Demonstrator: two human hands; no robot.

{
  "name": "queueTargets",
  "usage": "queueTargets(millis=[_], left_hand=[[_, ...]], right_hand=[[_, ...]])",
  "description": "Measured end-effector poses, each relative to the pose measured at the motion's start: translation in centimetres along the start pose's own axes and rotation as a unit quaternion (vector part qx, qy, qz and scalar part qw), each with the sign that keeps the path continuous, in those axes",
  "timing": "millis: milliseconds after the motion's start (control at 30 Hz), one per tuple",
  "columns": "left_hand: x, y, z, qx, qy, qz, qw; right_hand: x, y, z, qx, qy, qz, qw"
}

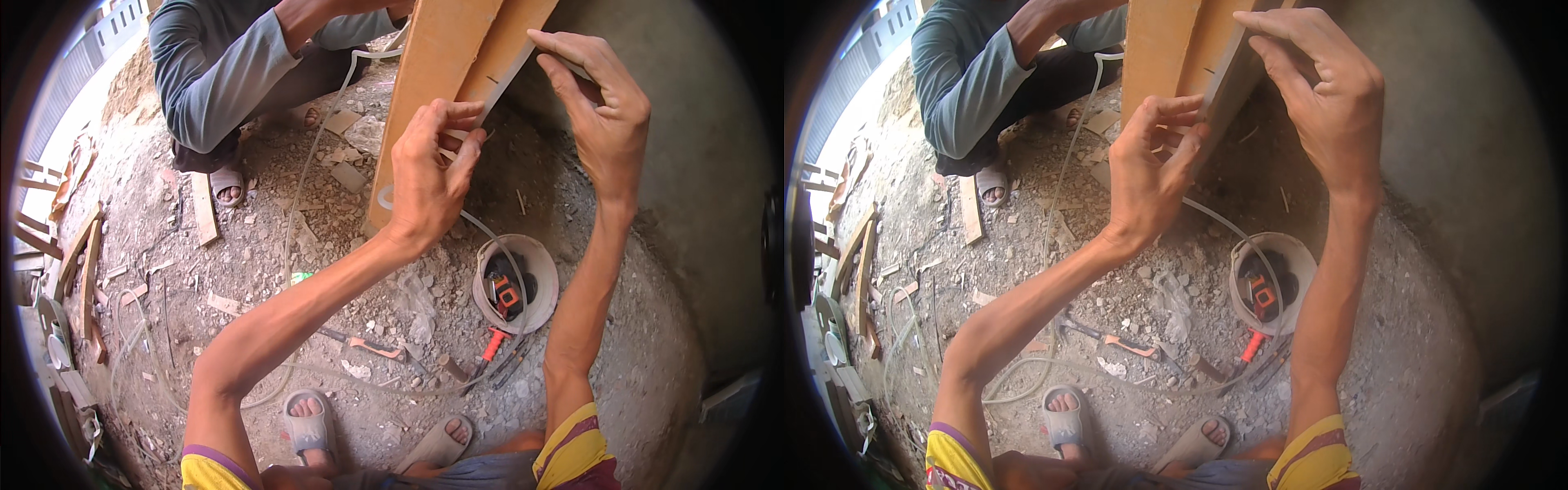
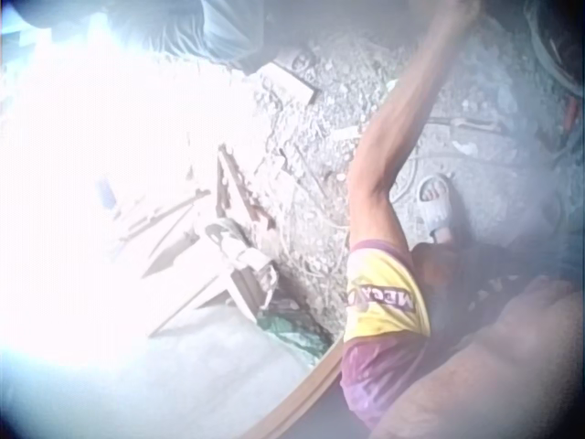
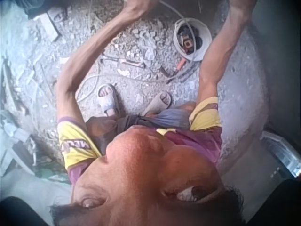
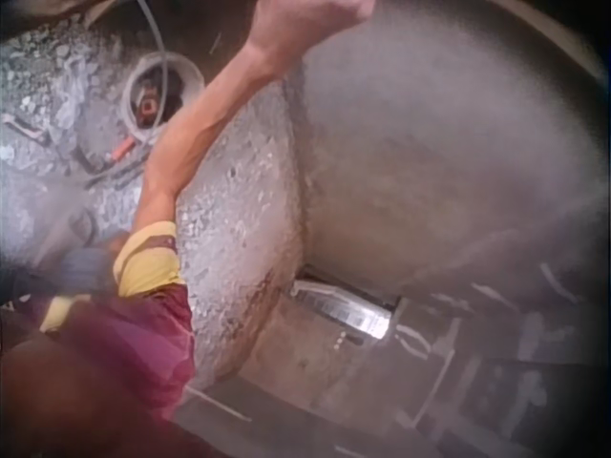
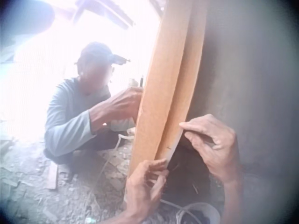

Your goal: The person uses a water level tube to check and mark the alignment of a wooden door frame, holding the tube against the frame while a second person marks the level at a different position.

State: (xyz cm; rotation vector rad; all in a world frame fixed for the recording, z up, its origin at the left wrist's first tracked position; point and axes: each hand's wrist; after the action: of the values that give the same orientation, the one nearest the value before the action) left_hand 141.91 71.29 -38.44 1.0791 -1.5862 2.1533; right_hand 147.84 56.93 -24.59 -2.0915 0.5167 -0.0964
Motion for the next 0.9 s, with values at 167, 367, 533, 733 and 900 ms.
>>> queueTargets(millis=[167, 367, 533, 733, 900], left_hand=[[0.2, -0.1, -0.1, -0.001, 0.001, -0.006, 1.0], [0.1, 0.0, -0.1, -0.007, -0.006, -0.001, 1.0], [-0.2, 0.0, 0.0, -0.006, -0.007, 0.005, 1.0], [-0.1, 0.0, -0.1, -0.01, -0.007, 0.008, 1.0], [-0.3, 0.0, -0.1, -0.009, 0.006, 0.004, 1.0]], right_hand=[[-1.0, -0.1, 0.4, -0.021, -0.054, 0.041, 0.997], [-0.7, -0.2, 0.6, -0.011, -0.065, 0.041, 0.997], [-0.4, -0.2, 0.7, -0.004, -0.057, 0.029, 0.998], [-0.8, -0.3, 1.2, 0.045, -0.139, 0.1, 0.984], [-2.8, -0.5, 0.5, 0.029, -0.128, 0.12, 0.984]])
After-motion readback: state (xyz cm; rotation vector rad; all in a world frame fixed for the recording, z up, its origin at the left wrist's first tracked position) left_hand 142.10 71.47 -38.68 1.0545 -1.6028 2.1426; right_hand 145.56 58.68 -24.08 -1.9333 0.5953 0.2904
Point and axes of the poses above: each hand's wrist, its own y-axis away from the middle knuckle, its own z-axis out of the palm, x = y × z, and after that the axes turned 9 degrees about z, right-handed
